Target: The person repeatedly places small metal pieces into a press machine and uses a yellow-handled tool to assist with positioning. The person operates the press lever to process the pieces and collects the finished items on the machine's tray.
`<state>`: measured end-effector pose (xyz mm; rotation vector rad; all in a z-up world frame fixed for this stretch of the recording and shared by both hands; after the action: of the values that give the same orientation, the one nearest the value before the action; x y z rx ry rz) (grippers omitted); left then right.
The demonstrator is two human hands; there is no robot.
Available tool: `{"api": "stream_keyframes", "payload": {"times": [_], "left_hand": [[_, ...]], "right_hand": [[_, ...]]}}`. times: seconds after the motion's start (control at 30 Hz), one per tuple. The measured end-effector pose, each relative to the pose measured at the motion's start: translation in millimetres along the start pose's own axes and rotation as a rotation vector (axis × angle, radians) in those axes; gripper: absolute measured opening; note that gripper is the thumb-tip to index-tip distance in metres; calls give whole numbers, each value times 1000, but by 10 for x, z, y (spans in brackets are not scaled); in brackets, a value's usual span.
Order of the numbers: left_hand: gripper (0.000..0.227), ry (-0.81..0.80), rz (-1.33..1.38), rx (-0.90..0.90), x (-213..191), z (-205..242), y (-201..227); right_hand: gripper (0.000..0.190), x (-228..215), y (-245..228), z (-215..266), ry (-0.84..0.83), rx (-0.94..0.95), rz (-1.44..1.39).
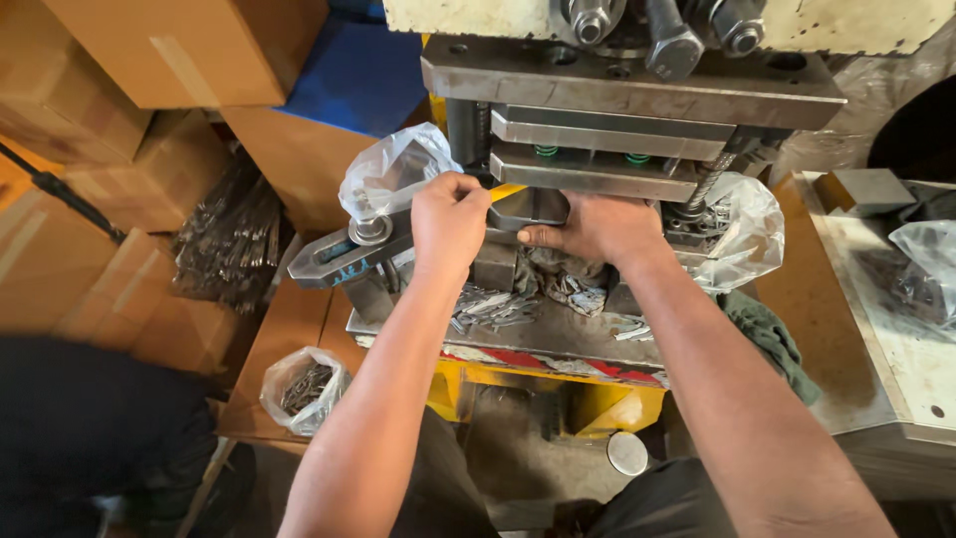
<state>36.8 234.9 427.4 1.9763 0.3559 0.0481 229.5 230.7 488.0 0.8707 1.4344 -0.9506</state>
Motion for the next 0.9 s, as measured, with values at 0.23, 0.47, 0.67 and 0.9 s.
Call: {"api": "stream_keyframes", "payload": {"times": [0.23,0.47,0.67,0.9], "left_hand": [[7,-41,562,-350,19,147,-95],[7,25,715,-268,-128,424,-224],[5,71,626,-225,-278,648,-155],[6,109,574,-190,-274,478,-25]], "right_hand": [[94,50,54,-19,95,-121,-31],[105,86,99,-102,-112,-13,-85],[113,112,73,-166,-349,240,-136],[124,263,207,-264,-339,119,-131]]}}
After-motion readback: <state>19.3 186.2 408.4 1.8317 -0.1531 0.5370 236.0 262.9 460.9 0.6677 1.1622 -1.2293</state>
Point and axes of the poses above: each hand's wrist, its own z-axis away from the middle knuckle, its own x-axis out of the palm, y = z × x, the point moved 2 cm from there along -z, towards the middle knuckle, and after that the axes turned 10 degrees about -y, right-handed, at the moved point
